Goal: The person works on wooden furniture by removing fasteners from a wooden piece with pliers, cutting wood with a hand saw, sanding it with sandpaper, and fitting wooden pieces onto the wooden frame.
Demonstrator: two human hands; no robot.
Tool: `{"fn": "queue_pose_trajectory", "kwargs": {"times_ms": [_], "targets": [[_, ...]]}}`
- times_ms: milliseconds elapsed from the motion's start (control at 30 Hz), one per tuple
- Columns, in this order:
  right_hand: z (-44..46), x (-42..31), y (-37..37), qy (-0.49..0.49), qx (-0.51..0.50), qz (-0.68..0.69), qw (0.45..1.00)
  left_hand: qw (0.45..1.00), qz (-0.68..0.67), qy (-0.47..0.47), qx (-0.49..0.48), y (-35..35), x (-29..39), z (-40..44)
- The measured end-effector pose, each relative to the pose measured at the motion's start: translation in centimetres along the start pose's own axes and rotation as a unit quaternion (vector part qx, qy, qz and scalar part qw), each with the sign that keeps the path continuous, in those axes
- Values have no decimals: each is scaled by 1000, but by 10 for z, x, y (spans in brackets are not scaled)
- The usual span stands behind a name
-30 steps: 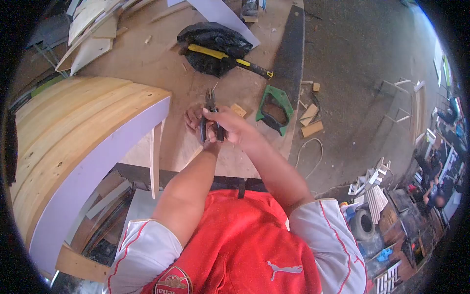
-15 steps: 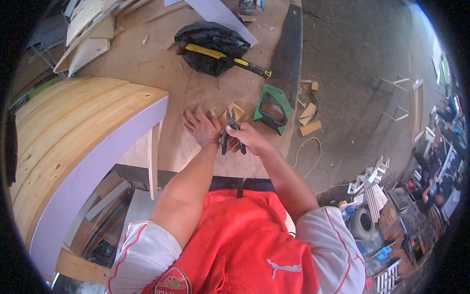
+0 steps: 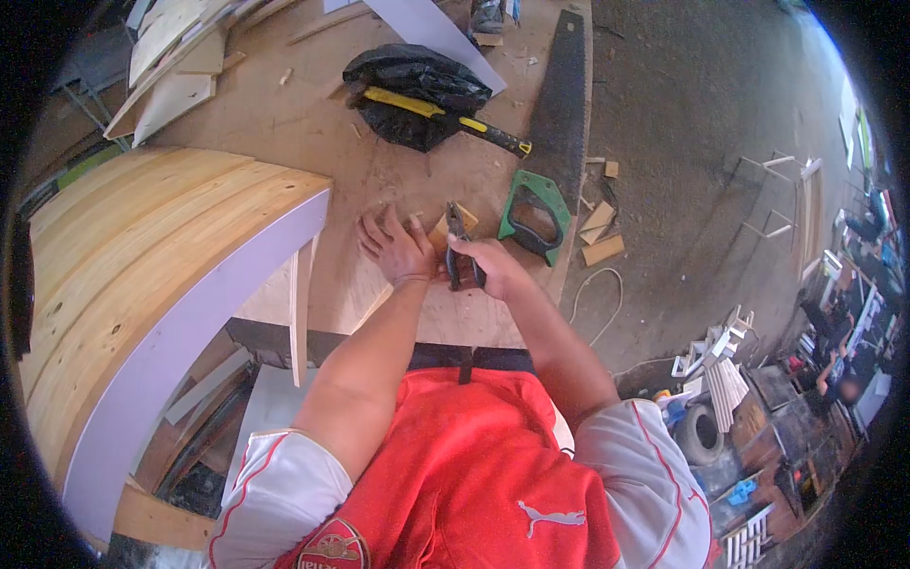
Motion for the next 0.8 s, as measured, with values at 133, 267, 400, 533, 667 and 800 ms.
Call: {"fn": "queue_pose_trajectory", "kwargs": {"times_ms": [133, 267, 400, 533, 667, 800], "targets": [[-8, -5, 8, -13, 45, -35, 998, 1000, 3, -1, -7, 1, -1, 1], [-2, -4, 7, -32, 38, -51, 997, 1000, 1, -8, -21, -1, 0, 1], [-4, -6, 14, -56, 53, -54, 996, 1000, 5, -8, -25, 1, -2, 1], [-5, -3, 16, -66, 75, -35, 994, 1000, 7, -1, -17, 4, -3, 0], [-7, -4, 19, -67, 72, -29, 995, 1000, 7, -1, -18, 4, -3, 0], [-9, -3, 20, -62, 67, -18, 996, 1000, 8, -5, -21, 3, -2, 0]]}}
Point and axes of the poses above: each hand's wrist, its own z-axis towards the middle knuckle, its own y-axis out of the palm, x = y × z, the point moved 6 cm from there along z, towards the middle knuckle, and after that the axes turned 4 degrees about -x, right-handed, at the moved point
